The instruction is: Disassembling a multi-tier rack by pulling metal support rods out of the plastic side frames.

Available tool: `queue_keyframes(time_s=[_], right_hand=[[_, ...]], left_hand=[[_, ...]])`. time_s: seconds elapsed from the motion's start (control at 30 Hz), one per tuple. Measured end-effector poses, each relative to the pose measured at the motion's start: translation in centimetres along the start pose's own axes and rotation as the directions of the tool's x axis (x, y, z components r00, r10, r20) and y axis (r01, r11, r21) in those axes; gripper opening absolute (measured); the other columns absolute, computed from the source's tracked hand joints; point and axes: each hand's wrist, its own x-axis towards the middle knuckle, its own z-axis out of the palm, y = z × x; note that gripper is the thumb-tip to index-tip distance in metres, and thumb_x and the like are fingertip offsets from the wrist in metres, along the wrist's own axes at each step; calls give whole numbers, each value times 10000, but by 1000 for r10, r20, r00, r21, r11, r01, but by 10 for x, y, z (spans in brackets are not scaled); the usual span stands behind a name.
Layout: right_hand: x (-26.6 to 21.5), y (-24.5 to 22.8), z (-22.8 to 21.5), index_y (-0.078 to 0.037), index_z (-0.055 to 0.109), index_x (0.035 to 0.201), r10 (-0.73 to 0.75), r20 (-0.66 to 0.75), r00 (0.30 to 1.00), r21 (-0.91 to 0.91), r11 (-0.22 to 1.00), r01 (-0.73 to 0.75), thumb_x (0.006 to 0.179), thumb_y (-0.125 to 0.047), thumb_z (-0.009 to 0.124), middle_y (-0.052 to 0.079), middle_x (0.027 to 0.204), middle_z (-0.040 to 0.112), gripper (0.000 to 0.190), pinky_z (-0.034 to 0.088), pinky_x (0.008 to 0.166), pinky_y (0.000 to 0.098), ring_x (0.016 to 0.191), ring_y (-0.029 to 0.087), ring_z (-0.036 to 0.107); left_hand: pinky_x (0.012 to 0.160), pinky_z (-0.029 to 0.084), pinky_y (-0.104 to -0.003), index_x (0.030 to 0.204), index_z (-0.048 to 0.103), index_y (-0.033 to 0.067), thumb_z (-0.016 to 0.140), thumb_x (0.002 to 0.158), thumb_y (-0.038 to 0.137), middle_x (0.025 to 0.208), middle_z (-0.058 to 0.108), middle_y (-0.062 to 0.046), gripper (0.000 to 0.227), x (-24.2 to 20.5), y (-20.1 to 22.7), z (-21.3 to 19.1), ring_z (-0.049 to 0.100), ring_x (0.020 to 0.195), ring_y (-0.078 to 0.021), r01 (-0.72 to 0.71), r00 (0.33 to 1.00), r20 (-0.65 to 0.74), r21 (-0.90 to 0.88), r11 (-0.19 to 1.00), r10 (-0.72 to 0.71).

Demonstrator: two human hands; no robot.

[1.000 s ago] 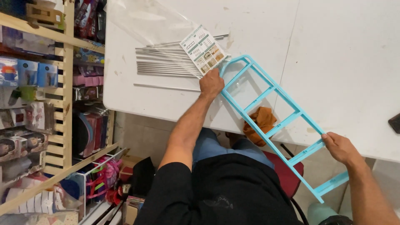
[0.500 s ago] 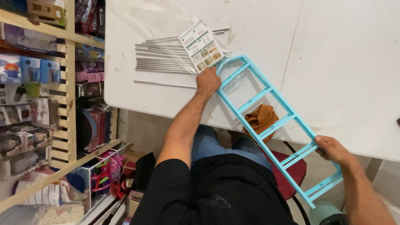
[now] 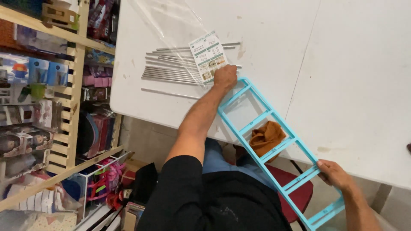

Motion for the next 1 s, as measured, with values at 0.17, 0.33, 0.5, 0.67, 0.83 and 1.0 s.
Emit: queue_keyframes(time_s=[0.17, 0.33, 0.5, 0.67, 0.83, 1.0], right_hand=[[-1, 0, -2, -35, 596, 705, 7, 67, 998, 83, 996, -12, 1053, -429, 499, 99, 537, 490, 534, 352, 400, 324, 438, 206, 418], [6, 1, -3, -43, 590, 712, 1, 85, 996, 110, 994, -11, 1049, -480, 481, 85, 531, 469, 562, 306, 385, 319, 423, 187, 372], [10, -5, 5, -41, 600, 705, -17, 73, 997, 145, 989, 6, 1032, -512, 484, 93, 532, 474, 585, 315, 390, 321, 425, 201, 377], [13, -2, 8, -65, 556, 742, 28, 17, 999, 132, 991, -30, 1060, -502, 465, 98, 568, 474, 548, 301, 421, 322, 451, 197, 364], [13, -8, 5, -49, 563, 706, -51, -53, 997, 58, 997, 54, 1069, -458, 456, 99, 531, 476, 558, 333, 409, 330, 441, 203, 390], [9, -28, 4, -60, 543, 697, -45, -85, 995, -42, 998, 41, 1060, -510, 445, 86, 551, 464, 585, 328, 489, 337, 495, 200, 387]], left_hand=[[643, 547, -486, 1074, 649, 154, 500, 986, 295, 966, 663, -70, 223, 7, -2, 30, 665, 845, -303, -95, 973, -213, -30, 995, 86], [545, 576, -473, 1005, 699, 83, 471, 1027, 186, 857, 625, -113, 251, -12, -3, 4, 650, 701, -327, -227, 937, -280, -30, 974, 209], [450, 496, -523, 996, 652, 53, 567, 865, 12, 922, 561, -173, 162, -10, -31, 32, 588, 745, -400, -364, 835, -425, 49, 930, 349], [501, 527, -510, 985, 595, 73, 553, 714, -96, 929, 595, -151, 322, -20, -40, 35, 587, 871, -368, -323, 880, -346, 64, 944, 324], [540, 525, -531, 1021, 581, 75, 499, 862, -33, 926, 615, -139, 209, -21, -34, 28, 629, 807, -384, -317, 909, -305, -61, 947, 284], [438, 477, -538, 960, 582, 63, 473, 918, 64, 837, 598, -145, 116, -1, -20, 17, 593, 732, -389, -351, 837, -484, -118, 929, 255]])
